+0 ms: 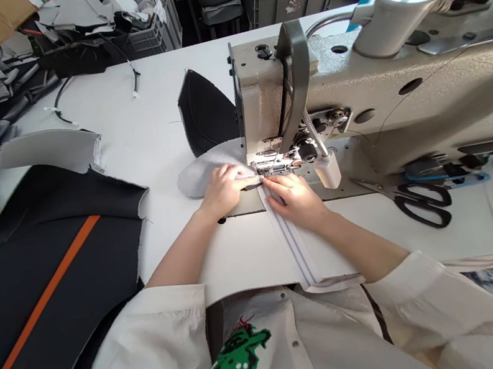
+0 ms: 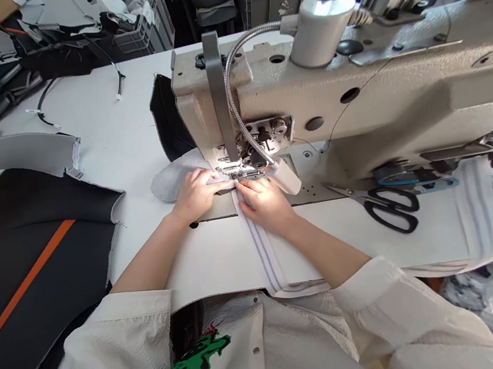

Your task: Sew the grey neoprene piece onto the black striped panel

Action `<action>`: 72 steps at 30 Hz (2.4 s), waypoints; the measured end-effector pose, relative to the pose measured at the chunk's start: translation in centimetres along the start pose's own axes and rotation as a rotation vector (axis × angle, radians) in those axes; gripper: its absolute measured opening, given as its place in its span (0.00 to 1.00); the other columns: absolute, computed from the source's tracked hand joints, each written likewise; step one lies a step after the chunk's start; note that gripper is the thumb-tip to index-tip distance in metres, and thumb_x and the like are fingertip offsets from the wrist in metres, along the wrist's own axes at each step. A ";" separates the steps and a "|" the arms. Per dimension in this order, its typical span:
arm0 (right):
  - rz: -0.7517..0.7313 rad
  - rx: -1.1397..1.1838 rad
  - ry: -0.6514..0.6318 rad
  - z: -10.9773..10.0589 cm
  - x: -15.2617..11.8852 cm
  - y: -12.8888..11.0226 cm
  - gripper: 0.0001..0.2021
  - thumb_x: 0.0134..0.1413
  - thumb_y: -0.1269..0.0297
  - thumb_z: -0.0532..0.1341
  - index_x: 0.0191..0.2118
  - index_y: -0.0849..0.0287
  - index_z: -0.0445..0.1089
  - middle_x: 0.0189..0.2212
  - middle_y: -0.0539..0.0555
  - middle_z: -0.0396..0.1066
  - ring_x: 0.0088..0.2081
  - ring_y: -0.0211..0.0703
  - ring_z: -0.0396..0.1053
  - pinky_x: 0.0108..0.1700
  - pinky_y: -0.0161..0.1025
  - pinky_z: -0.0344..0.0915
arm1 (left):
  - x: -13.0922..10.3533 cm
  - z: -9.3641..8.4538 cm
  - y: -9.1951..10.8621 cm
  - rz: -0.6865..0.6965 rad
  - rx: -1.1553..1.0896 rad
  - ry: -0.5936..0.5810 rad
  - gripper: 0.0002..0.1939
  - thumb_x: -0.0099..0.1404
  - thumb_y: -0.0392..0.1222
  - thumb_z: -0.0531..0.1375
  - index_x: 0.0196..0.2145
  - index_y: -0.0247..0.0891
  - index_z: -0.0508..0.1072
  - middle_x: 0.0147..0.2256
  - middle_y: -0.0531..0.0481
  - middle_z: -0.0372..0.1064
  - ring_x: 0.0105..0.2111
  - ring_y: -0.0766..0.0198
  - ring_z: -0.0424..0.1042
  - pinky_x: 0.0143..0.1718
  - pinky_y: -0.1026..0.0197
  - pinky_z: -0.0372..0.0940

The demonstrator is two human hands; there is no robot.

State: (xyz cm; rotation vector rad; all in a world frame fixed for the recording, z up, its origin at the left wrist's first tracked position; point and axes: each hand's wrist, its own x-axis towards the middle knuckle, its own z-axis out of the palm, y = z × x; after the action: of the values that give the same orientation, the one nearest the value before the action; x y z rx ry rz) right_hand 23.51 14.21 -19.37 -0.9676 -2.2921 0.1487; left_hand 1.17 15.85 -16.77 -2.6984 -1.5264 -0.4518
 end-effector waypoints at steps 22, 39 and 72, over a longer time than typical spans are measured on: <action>0.100 0.007 -0.083 -0.4 -1.0 -1.3 0.25 0.48 0.51 0.63 0.51 0.59 0.72 0.51 0.61 0.64 0.47 0.53 0.61 0.48 0.47 0.61 | -0.4 0.1 0.7 -0.058 0.063 -0.014 0.20 0.66 0.41 0.56 0.53 0.33 0.70 0.51 0.42 0.66 0.51 0.52 0.62 0.53 0.51 0.58; -0.123 0.024 -0.165 -0.4 -0.2 -0.4 0.12 0.52 0.72 0.54 0.36 0.58 0.75 0.33 0.54 0.66 0.34 0.42 0.61 0.34 0.40 0.53 | -6.9 -3.8 5.3 -0.233 0.188 -0.374 0.30 0.64 0.30 0.47 0.62 0.49 0.62 0.42 0.46 0.62 0.39 0.58 0.61 0.32 0.59 0.56; 0.177 0.096 -0.568 -9.0 -6.7 1.5 0.28 0.56 0.60 0.55 0.62 0.58 0.58 0.42 0.58 0.69 0.40 0.45 0.68 0.42 0.43 0.68 | -4.0 -1.9 5.5 -0.391 -0.864 0.161 0.04 0.59 0.38 0.60 0.30 0.34 0.72 0.54 0.44 0.59 0.55 0.60 0.60 0.59 0.55 0.54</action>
State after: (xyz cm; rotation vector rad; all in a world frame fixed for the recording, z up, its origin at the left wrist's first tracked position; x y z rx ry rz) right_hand 33.25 9.53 -16.19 -1.1912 -2.6633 0.6783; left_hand 3.36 9.34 -15.21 -2.7106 -2.1836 -1.6273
